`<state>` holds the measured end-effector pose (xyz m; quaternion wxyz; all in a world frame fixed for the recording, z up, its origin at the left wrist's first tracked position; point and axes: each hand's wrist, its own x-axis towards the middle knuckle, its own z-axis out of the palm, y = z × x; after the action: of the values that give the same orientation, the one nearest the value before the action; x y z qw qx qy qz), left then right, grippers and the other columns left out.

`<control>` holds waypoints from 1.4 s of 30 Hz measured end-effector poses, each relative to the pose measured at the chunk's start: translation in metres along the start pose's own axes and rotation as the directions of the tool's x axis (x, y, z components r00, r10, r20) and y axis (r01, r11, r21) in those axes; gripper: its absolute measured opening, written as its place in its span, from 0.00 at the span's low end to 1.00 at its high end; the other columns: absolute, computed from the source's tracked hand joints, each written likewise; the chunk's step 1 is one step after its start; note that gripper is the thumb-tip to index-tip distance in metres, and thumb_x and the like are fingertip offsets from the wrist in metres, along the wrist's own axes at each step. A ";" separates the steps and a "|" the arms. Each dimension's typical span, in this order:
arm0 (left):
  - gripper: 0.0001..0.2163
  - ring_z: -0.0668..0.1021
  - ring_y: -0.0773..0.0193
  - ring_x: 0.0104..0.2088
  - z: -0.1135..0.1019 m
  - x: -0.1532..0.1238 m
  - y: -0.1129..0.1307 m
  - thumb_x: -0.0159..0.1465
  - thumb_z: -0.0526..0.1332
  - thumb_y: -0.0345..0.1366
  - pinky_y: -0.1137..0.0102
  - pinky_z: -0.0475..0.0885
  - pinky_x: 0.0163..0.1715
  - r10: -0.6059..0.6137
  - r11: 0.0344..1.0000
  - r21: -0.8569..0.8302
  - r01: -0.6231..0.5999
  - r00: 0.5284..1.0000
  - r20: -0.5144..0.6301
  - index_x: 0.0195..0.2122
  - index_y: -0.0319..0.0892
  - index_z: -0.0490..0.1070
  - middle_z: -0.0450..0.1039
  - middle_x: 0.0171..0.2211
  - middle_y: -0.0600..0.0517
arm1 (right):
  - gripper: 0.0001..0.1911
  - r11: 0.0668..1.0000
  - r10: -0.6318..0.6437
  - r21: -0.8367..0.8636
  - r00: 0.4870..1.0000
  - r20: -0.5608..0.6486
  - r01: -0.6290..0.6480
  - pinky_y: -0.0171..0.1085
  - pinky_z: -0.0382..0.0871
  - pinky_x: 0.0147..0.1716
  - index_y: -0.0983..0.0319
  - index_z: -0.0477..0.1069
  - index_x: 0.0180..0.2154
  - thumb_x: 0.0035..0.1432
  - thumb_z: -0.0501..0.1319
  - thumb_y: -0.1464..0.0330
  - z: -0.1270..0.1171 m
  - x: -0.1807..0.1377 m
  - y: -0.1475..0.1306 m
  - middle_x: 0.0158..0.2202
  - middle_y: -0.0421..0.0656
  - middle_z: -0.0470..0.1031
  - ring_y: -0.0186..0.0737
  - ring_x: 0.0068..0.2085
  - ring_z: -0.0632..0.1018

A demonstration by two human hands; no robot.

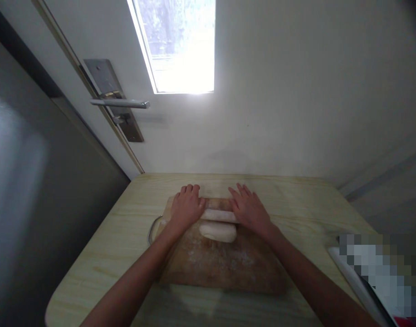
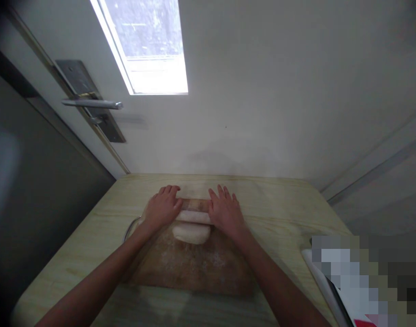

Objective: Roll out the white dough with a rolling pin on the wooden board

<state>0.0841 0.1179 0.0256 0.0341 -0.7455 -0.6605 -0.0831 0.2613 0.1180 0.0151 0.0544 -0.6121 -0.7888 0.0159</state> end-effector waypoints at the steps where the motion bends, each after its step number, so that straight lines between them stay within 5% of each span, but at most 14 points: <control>1: 0.12 0.66 0.58 0.43 0.001 0.001 0.000 0.58 0.47 0.36 0.65 0.61 0.39 0.001 1.000 -0.001 -0.001 1.000 0.007 0.42 0.40 0.60 0.65 0.40 0.47 | 0.23 1.000 0.003 -0.004 1.000 -0.012 -0.003 0.49 0.49 0.50 0.62 0.55 0.53 0.58 0.42 0.64 0.001 0.001 0.000 0.56 0.51 0.53 0.48 0.56 0.53; 14: 0.13 0.69 0.57 0.39 0.003 0.005 0.000 0.59 0.46 0.38 0.66 0.64 0.33 0.040 0.999 0.024 -0.040 0.999 -0.002 0.41 0.40 0.61 0.68 0.37 0.48 | 0.21 0.999 0.009 0.033 0.992 -0.124 -0.005 0.44 0.53 0.47 0.65 0.61 0.48 0.59 0.39 0.65 -0.001 -0.008 -0.003 0.54 0.52 0.56 0.45 0.54 0.56; 22: 0.14 0.70 0.57 0.40 0.003 -0.009 0.001 0.61 0.44 0.39 0.62 0.65 0.37 0.094 0.989 -0.099 -0.108 0.987 -0.132 0.43 0.39 0.62 0.69 0.40 0.46 | 0.20 0.992 -0.121 -0.046 0.982 -0.146 0.116 0.38 0.60 0.37 0.64 0.62 0.38 0.59 0.40 0.58 -0.007 -0.038 -0.009 0.38 0.48 0.68 0.42 0.40 0.68; 24: 0.13 0.68 0.59 0.45 0.001 -0.021 -0.004 0.61 0.45 0.38 0.64 0.64 0.42 0.200 0.943 -0.214 -0.254 0.949 -0.244 0.43 0.39 0.62 0.66 0.45 0.45 | 0.22 0.991 -0.134 -0.034 0.987 -0.094 0.131 0.36 0.60 0.32 0.63 0.62 0.39 0.58 0.39 0.56 -0.005 -0.043 -0.008 0.36 0.47 0.69 0.41 0.37 0.70; 27: 0.12 0.65 0.62 0.48 -0.005 -0.048 -0.011 0.61 0.47 0.36 0.66 0.63 0.45 0.398 0.795 -0.304 -0.526 0.829 -0.393 0.43 0.38 0.62 0.64 0.46 0.45 | 0.23 0.993 -0.115 -0.012 0.993 -0.029 0.114 0.35 0.60 0.29 0.61 0.62 0.38 0.58 0.38 0.54 -0.003 -0.046 -0.008 0.34 0.45 0.71 0.40 0.34 0.72; 30: 0.12 0.67 0.61 0.46 -0.009 -0.073 -0.015 0.59 0.52 0.39 0.65 0.64 0.44 0.577 0.708 -0.219 -0.671 0.729 -0.368 0.42 0.38 0.63 0.67 0.42 0.45 | 0.23 0.995 -0.104 -0.004 0.994 -0.019 0.104 0.36 0.60 0.31 0.60 0.63 0.37 0.58 0.37 0.54 -0.003 -0.046 -0.009 0.33 0.44 0.72 0.41 0.35 0.72; 35: 0.15 0.71 0.58 0.38 -0.003 -0.083 -0.013 0.57 0.54 0.43 0.64 0.67 0.36 0.703 0.692 0.013 -0.722 0.670 -0.238 0.39 0.37 0.65 0.70 0.36 0.47 | 0.24 0.996 -0.088 -0.009 0.996 -0.013 0.088 0.36 0.60 0.32 0.60 0.65 0.35 0.58 0.37 0.54 -0.003 -0.047 -0.012 0.33 0.45 0.72 0.41 0.35 0.73; 42: 0.09 0.73 0.62 0.32 0.001 -0.077 -0.010 0.61 0.50 0.35 0.67 0.67 0.31 0.733 0.674 0.142 -0.725 0.632 -0.252 0.35 0.36 0.66 0.71 0.30 0.48 | 0.24 0.997 -0.082 -0.017 0.996 -0.027 0.081 0.37 0.61 0.31 0.60 0.65 0.36 0.58 0.37 0.54 -0.004 -0.050 -0.013 0.33 0.45 0.72 0.41 0.35 0.73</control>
<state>0.0652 0.0439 0.0110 0.1705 -0.9273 -0.2920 -0.1608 0.2612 0.0663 0.0166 0.0608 -0.5801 -0.8123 -0.0010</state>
